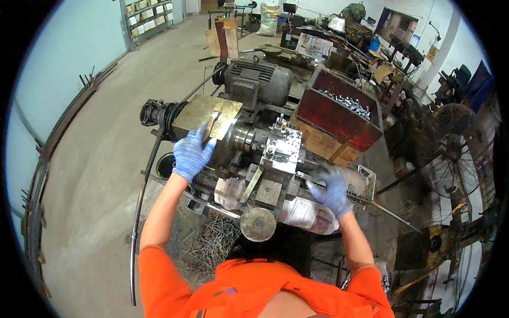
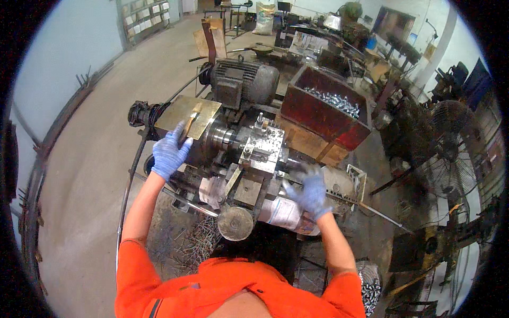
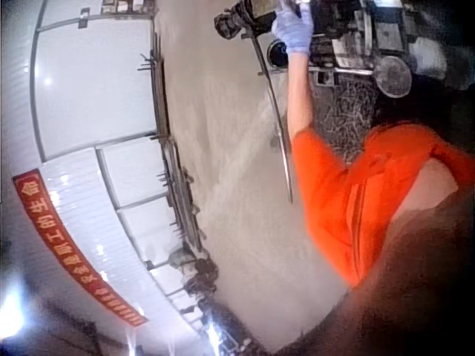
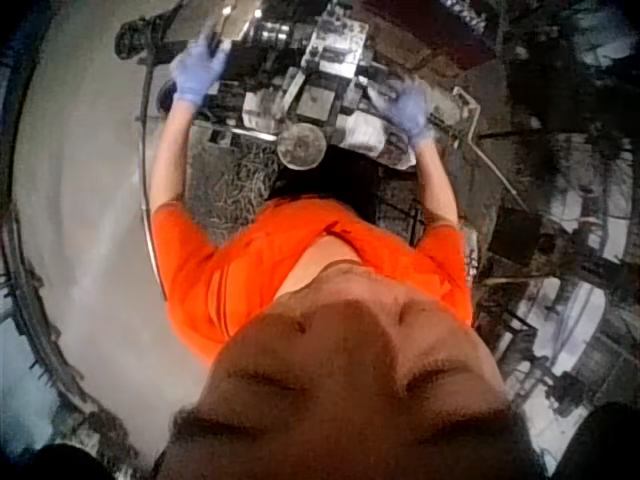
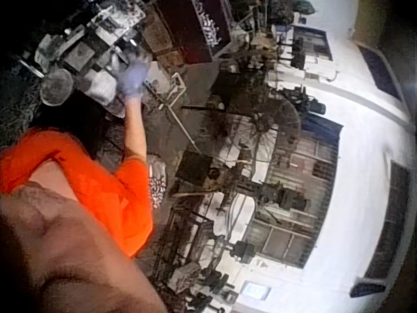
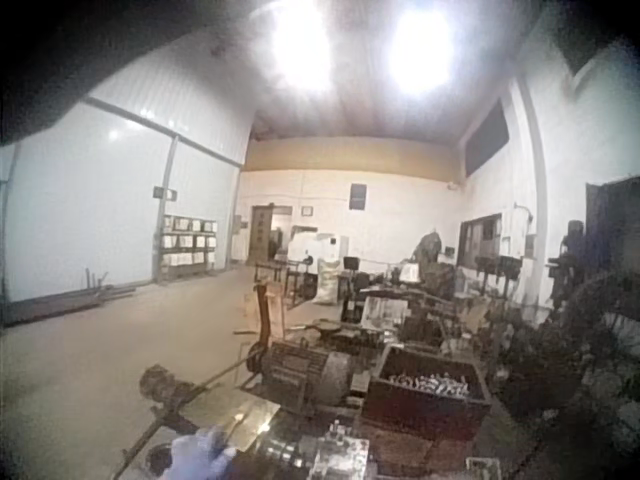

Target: The person operates a manual lathe to shape small metal components, using a lever to advance the feed, checking the workpiece, and clearing metal shavings by hand.

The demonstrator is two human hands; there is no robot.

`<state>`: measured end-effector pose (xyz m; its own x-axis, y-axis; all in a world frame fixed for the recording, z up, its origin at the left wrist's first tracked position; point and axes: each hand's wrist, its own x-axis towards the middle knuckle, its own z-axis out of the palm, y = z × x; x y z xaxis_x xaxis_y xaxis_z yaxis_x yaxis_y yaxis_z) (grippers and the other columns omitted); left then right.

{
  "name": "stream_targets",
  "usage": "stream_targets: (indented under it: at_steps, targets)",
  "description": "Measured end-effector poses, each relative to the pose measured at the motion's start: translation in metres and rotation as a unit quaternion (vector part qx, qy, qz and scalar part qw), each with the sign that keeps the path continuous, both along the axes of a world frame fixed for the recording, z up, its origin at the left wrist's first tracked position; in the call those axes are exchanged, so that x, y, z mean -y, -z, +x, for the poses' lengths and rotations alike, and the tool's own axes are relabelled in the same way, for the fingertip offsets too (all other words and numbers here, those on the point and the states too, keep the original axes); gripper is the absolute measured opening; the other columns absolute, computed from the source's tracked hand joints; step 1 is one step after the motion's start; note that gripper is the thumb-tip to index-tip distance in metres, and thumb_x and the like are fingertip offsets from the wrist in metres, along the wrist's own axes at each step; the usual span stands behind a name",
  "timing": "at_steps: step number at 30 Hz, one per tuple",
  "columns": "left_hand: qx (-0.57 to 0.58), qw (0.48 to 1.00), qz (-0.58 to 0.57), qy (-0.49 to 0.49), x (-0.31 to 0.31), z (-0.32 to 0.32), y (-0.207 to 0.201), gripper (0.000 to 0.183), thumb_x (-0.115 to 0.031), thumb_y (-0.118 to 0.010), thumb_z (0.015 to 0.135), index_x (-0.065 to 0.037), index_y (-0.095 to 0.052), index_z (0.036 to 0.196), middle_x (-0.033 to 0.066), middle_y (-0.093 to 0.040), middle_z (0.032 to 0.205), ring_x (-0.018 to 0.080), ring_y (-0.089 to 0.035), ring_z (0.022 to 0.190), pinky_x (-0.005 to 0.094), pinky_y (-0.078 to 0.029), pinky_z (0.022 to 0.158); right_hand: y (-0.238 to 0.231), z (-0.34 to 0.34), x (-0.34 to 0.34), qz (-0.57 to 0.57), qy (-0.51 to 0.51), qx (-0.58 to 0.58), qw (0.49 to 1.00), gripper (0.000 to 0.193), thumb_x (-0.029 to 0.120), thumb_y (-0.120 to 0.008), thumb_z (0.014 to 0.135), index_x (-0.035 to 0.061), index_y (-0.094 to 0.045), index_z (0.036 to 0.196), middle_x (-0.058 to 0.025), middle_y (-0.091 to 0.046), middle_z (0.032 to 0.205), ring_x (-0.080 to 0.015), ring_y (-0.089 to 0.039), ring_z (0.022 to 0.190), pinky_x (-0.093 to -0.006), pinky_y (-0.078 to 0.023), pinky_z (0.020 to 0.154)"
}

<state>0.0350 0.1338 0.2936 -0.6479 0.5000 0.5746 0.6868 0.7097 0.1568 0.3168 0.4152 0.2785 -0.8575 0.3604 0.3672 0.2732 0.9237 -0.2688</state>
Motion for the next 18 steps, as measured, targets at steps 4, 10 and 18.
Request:
stream_targets:
  at_steps: [4,10,18]
  targets:
    - [0.022,0.997,0.064,0.046,0.005,-0.001,0.018,0.041,-0.028,-0.062,0.081,-0.008,-0.057,0.117,0.0149,-0.065,0.093,0.0301,-0.065,0.076,0.0390,-0.051,0.066,0.040,0.060,0.009,-0.044,0.026,0.022,0.998,0.030,0.034,-0.072,0.069,0.0103,-0.071,0.088,-0.0183,-0.059,0.113,-0.0387,-0.050,0.109,-0.0447,-0.039,0.096]
    - [-0.016,0.991,0.102,0.085,0.002,-0.003,0.017,0.031,-0.023,-0.059,0.084,-0.011,-0.060,0.112,0.0127,-0.064,0.085,0.0302,-0.063,0.069,0.0394,-0.050,0.063,0.071,0.103,-0.003,-0.119,0.087,0.008,0.989,0.027,0.029,-0.074,0.067,0.0093,-0.071,0.085,-0.0155,-0.065,0.095,-0.0339,-0.059,0.092,-0.0405,-0.045,0.084]
    - [-0.094,0.993,0.050,-0.041,0.003,-0.058,-0.018,0.022,-0.027,-0.052,0.089,-0.014,-0.063,0.103,0.0108,-0.064,0.080,0.0283,-0.063,0.068,0.0413,-0.050,0.060,0.072,0.095,0.007,-0.074,0.028,-0.081,0.994,0.021,0.024,-0.075,0.066,0.0084,-0.069,0.079,-0.0115,-0.065,0.075,-0.0295,-0.061,0.076,-0.0371,-0.045,0.078]
